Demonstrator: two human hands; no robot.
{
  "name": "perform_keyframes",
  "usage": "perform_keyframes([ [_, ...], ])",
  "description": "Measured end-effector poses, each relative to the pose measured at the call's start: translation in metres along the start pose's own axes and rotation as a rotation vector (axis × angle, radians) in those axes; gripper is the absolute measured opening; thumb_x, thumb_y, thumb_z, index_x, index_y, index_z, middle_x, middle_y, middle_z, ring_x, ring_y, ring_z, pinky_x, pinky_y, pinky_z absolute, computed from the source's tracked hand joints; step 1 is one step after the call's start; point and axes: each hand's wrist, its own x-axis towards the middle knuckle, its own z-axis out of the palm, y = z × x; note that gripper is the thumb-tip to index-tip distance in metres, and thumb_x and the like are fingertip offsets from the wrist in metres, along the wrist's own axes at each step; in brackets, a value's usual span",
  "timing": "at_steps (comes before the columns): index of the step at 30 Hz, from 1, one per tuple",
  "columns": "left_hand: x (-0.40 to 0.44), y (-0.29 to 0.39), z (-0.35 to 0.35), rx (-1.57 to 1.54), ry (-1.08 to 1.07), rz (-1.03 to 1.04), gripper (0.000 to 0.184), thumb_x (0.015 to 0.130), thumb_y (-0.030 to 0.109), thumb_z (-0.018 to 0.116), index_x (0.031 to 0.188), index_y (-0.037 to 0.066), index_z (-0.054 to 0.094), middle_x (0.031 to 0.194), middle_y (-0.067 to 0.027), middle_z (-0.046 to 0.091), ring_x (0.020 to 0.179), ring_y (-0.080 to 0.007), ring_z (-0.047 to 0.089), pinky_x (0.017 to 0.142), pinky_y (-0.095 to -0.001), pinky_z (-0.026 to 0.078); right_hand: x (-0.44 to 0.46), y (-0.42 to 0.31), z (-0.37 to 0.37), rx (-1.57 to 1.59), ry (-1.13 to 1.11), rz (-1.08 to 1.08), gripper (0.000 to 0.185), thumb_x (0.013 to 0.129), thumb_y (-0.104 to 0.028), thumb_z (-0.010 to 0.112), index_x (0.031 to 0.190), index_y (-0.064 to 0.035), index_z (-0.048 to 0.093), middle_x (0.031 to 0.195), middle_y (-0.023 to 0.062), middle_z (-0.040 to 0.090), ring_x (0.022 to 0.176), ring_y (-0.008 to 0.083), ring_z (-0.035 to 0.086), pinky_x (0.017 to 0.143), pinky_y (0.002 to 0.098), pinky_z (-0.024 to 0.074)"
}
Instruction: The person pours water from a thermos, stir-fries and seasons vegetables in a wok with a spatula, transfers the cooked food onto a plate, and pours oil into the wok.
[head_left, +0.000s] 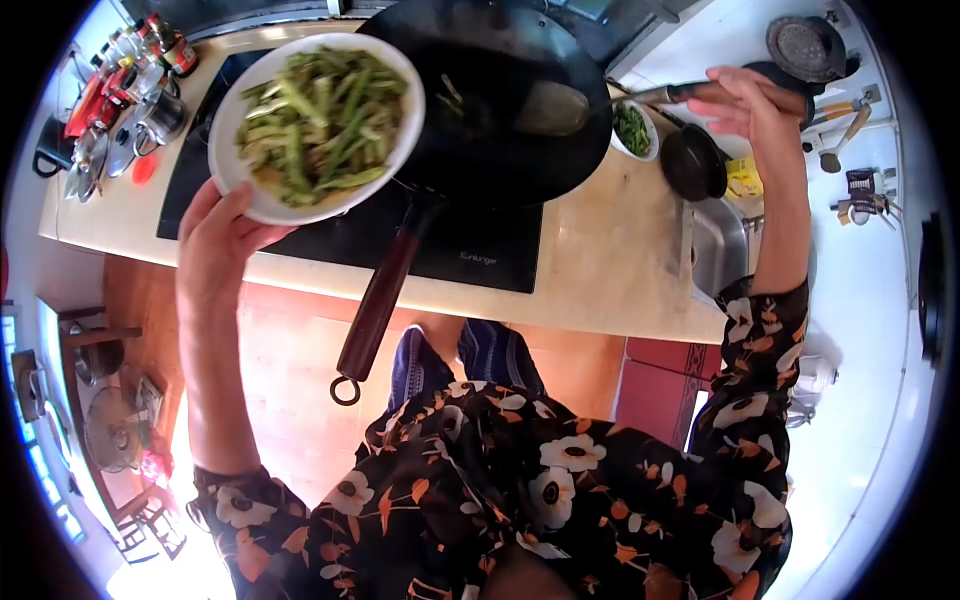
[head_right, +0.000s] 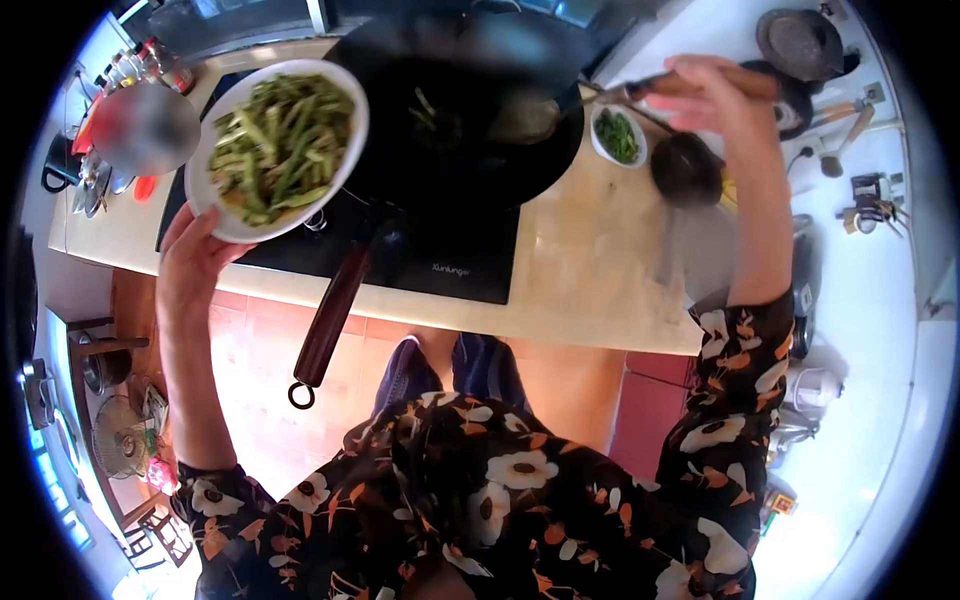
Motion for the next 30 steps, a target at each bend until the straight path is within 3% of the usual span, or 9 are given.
perform_keyframes([
  [4,-0.014,-0.004,-0.039,0.004,0.042,0.033,0.026,0.092,0.009,0.048,0.113,-0.006,0.051,0.098,-0.0179,0.064,0.081,-0.0243,0.068,0.069,-0.0297,0.06,0.039,0.041,0.039,0.296,-0.08,-0.029,0.027,0.088,-0.021,0.058,0.104,0.0009,0.062,0.1,0.0095,0.066,0.09,0.0279,0.068,0.069,0.0263,0.0523],
  [8,-0.02,-0.009,-0.056,-0.033,0.079,0.022,0.027,0.092,0.008,0.048,0.114,-0.007,0.049,0.098,-0.0183,0.064,0.081,-0.025,0.068,0.07,-0.0303,0.061,0.054,0.015,0.064,0.172,-0.342,-0.254,0.024,0.091,-0.015,0.054,0.107,0.0017,0.06,0.105,0.0126,0.064,0.094,0.0272,0.067,0.075,0.0281,0.0533],
  [10,-0.023,-0.016,-0.064,-0.056,0.105,0.017,0.028,0.092,0.008,0.048,0.115,-0.007,0.049,0.099,-0.0187,0.063,0.081,-0.0251,0.068,0.069,-0.0303,0.061,0.034,-0.038,0.057,0.13,-0.23,-0.18,0.019,0.083,-0.01,0.063,0.094,0.0048,0.063,0.081,0.0145,0.068,0.076,0.027,0.069,0.06,0.0308,0.0579],
  [11,-0.024,-0.019,-0.07,-0.063,0.108,0.01,0.028,0.092,0.008,0.048,0.115,-0.007,0.049,0.099,-0.0187,0.063,0.081,-0.0251,0.068,0.069,-0.0303,0.061,0.032,-0.05,0.047,0.027,-0.213,-0.185,0.021,0.084,-0.012,0.058,0.093,0.0067,0.061,0.072,0.0142,0.066,0.063,0.0253,0.068,0.052,0.0323,0.057],
  [12,-0.024,-0.023,-0.075,-0.056,0.127,-0.001,0.028,0.092,0.008,0.048,0.116,-0.008,0.048,0.1,-0.0189,0.063,0.081,-0.0252,0.068,0.07,-0.0305,0.061,0.063,-0.026,0.007,-0.076,-0.396,-0.208,0.03,0.091,-0.022,0.054,0.109,0.0013,0.06,0.103,0.0135,0.065,0.093,0.0254,0.067,0.074,0.0274,0.0535],
  [15,-0.024,-0.033,-0.084,-0.053,0.165,-0.011,0.029,0.092,0.008,0.048,0.116,-0.008,0.048,0.1,-0.0192,0.062,0.081,-0.0255,0.068,0.07,-0.031,0.061,0.082,-0.003,-0.037,-0.105,-0.324,0.124,0.037,0.09,-0.03,0.053,0.114,-0.0015,0.057,0.105,0.0144,0.065,0.093,0.0229,0.067,0.074,0.0272,0.0541],
  [20,-0.014,-0.044,-0.09,-0.078,0.196,-0.014,0.03,0.092,0.007,0.049,0.117,-0.008,0.047,0.101,-0.0198,0.062,0.082,-0.0268,0.068,0.071,-0.0317,0.061,0.03,0.101,0.024,0.527,-0.255,0.285,0.027,0.09,-0.019,0.053,0.112,-0.0021,0.053,0.106,0.0186,0.064,0.099,0.0252,0.064,0.078,0.0308,0.0549],
  [21,-0.012,-0.045,-0.088,-0.094,0.196,-0.018,0.029,0.091,0.007,0.049,0.116,-0.008,0.047,0.101,-0.0198,0.062,0.082,-0.0272,0.068,0.071,-0.032,0.061,0.012,0.105,0.052,0.709,-0.242,0.301,0.03,0.088,-0.016,0.055,0.113,-0.0007,0.05,0.109,0.0225,0.062,0.099,0.0276,0.064,0.089,0.0317,0.0507],
  [30,-0.006,-0.032,-0.059,-0.11,0.066,0.047,0.028,0.092,0.008,0.047,0.116,-0.006,0.049,0.1,-0.0191,0.063,0.082,-0.0279,0.068,0.07,-0.032,0.06,-0.034,0.091,0.136,1.087,0.046,0.216,0.027,0.089,-0.014,0.054,0.11,0.0021,0.052,0.116,0.0236,0.058,0.111,0.0318,0.058,0.09,0.0334,0.0509],
])
